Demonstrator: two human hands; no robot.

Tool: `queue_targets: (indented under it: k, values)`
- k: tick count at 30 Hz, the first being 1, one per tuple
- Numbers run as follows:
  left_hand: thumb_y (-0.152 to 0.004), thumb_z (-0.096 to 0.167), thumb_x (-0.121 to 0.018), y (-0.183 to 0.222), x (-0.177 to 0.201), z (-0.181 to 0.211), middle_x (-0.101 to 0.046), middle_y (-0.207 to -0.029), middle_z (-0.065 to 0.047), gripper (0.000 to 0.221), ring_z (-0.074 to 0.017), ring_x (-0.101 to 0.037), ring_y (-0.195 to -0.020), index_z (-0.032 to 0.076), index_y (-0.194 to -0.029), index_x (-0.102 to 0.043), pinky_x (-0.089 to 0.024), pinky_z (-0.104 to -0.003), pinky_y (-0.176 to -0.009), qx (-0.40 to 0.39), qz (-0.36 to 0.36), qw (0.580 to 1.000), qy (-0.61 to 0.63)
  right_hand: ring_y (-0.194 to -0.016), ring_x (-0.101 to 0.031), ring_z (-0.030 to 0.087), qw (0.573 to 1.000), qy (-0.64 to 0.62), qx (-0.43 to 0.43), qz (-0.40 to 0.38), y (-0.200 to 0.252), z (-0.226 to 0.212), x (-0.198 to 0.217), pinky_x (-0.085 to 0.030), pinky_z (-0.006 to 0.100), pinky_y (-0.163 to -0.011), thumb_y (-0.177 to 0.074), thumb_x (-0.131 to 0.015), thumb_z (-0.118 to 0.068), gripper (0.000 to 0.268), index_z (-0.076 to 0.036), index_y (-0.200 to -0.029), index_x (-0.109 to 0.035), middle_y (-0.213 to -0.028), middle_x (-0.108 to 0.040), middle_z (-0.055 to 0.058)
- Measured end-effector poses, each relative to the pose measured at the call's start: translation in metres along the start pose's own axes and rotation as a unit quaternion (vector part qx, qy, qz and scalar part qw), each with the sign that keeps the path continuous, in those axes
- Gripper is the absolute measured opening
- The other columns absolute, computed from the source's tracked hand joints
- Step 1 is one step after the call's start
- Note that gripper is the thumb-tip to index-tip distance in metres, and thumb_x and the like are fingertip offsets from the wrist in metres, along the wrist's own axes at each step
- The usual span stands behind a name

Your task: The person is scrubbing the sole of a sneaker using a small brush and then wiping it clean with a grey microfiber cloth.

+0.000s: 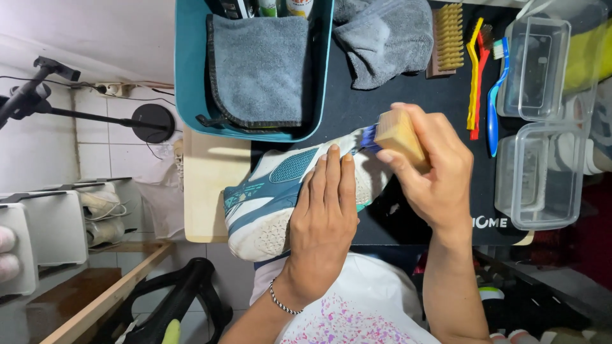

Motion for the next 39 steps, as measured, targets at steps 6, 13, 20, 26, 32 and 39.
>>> queue_targets:
  k: [6,13,20,26,32,39]
  values:
    - [-0.065,0.017,-0.083,-0.012,-0.006,-0.012,-0.056,-0.143,-0.018,0.085,-0.0257,-0.059,-0.127,0.000,-0.142,-0.052,-0.052,-0.033,-0.103,0.000,-0.065,0.997,0.039,-0.094,-0.056,0.025,0.994,-0.018,-0.083,0.072,0.038,0.026,-0.007,-0.044,0.035,-0.084,-0.104,-0.061,-0.031,0.048,0.003,-0.137,-0.059,-0.109,-0.060,0.016]
    - [-0.048,0.046,-0.098,-0.026,-0.018,-0.026,-0.054,-0.144,-0.017,0.120,-0.0275,-0.055,-0.128,0.001,-0.145,-0.045,-0.050,-0.036,-0.102,0.005,-0.140,0.986,0.088,-0.143,-0.048,0.026,0.942,-0.176,-0.280,0.059,0.085,0.074,-0.008,-0.037,0.037,-0.119,-0.098,-0.054,-0.040,0.067,0.002,-0.149,-0.046,-0.154,-0.051,0.016]
    - [-0.050,0.046,-0.099,-0.027,-0.032,-0.033,-0.050,-0.151,-0.022,0.126,-0.0311,-0.057,-0.126,0.002,-0.152,-0.039,-0.056,-0.040,-0.091,0.014,-0.184,0.973,0.140,-0.156,-0.032,0.024,0.943,-0.175,-0.237,0.156,0.078,0.069,-0.008,-0.028,0.035,-0.128,-0.110,-0.047,-0.031,0.062,-0.007,-0.163,-0.024,-0.170,-0.028,0.014]
    - [-0.049,0.045,-0.100,-0.029,-0.034,-0.036,-0.054,-0.144,-0.021,0.129,-0.0327,-0.057,-0.124,-0.001,-0.152,-0.039,-0.053,-0.040,-0.096,0.006,-0.185,0.969,0.165,-0.140,-0.043,0.026,0.956,-0.096,-0.240,0.140,0.113,0.051,-0.022,-0.036,0.036,-0.116,-0.110,-0.048,-0.032,0.064,-0.004,-0.162,-0.026,-0.155,-0.042,0.017]
    - [-0.050,0.042,-0.098,-0.030,-0.033,-0.037,-0.057,-0.138,-0.018,0.125,-0.0332,-0.056,-0.118,-0.004,-0.151,-0.040,-0.049,-0.041,-0.098,0.001,-0.180,0.967,0.181,-0.145,-0.043,0.025,0.948,-0.141,-0.246,0.146,0.107,0.058,-0.012,-0.035,0.035,-0.120,-0.107,-0.050,-0.030,0.065,0.000,-0.160,-0.028,-0.160,-0.040,0.017]
    - [-0.050,0.043,-0.099,-0.025,-0.032,-0.033,-0.055,-0.142,-0.019,0.127,-0.0332,-0.054,-0.124,-0.003,-0.152,-0.039,-0.047,-0.040,-0.104,0.000,-0.159,0.972,0.171,-0.158,-0.031,0.028,0.952,-0.126,-0.225,0.164,0.086,0.056,-0.014,-0.028,0.038,-0.129,-0.111,-0.047,-0.032,0.061,-0.003,-0.161,-0.026,-0.169,-0.030,0.016]
Point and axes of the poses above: each hand's wrist, its own y-axis away from the middle knuckle, its own x-axis out of the back of the hand, z = x × y, the point moved 10 cm from there along -y, towards the middle knuckle
